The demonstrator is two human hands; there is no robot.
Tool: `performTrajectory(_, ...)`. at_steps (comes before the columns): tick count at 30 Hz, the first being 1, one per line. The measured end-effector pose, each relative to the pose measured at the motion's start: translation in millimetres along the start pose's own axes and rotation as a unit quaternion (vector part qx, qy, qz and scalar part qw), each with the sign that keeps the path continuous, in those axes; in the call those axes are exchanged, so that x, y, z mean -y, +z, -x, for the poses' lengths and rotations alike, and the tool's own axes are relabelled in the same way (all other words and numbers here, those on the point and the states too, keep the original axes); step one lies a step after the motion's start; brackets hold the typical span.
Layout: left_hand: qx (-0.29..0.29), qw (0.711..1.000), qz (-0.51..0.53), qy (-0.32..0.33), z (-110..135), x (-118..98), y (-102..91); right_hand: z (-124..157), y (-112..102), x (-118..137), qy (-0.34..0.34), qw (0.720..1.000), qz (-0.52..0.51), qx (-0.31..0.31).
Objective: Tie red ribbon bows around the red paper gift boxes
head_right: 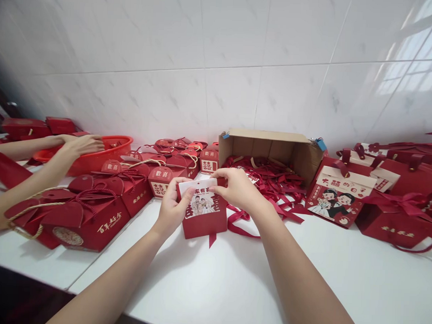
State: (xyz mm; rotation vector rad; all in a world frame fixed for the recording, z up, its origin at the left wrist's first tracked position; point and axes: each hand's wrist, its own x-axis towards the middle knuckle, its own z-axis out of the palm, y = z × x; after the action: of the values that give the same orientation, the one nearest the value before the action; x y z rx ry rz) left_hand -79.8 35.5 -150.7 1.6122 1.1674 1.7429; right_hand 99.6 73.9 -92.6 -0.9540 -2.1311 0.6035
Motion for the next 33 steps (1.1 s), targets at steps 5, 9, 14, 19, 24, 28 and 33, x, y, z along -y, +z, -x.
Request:
performTrajectory(5,0.017,0.994,0.098,-0.041,-1.7,-1.9,0.6,-0.3,1.6,-3.8,0.004,0.999,-0.032,-0.003)
performTrajectory(9,0.011,0.992,0.11,-0.061,-4.0,-3.8,0.1,0.4,3.4,-1.3,-0.009,1.0,-0.028,0.0)
performTrajectory(14,0.012,0.991,0.112,-0.068,-4.0,-4.6,1.6,2.6,1.9,5.2,-0.014,1.0,0.003,0.012)
performTrajectory(19,0.011,0.993,0.103,-0.061,-4.2,-4.1,2.5,3.0,1.5,8.4,-0.025,1.0,0.006,0.013)
performTrajectory(24,0.01,0.992,0.105,-0.062,-4.2,-4.3,3.3,1.4,3.7,6.7,-0.014,1.0,-0.005,0.007)
performTrajectory(28,0.006,0.994,0.096,-0.058,-4.5,-3.5,3.9,0.5,3.8,5.3,-0.011,1.0,-0.006,0.003)
performTrajectory(33,0.016,0.995,0.094,-0.043,-5.2,-3.0,5.2,0.9,4.7,6.7,-0.017,1.0,0.005,-0.001)
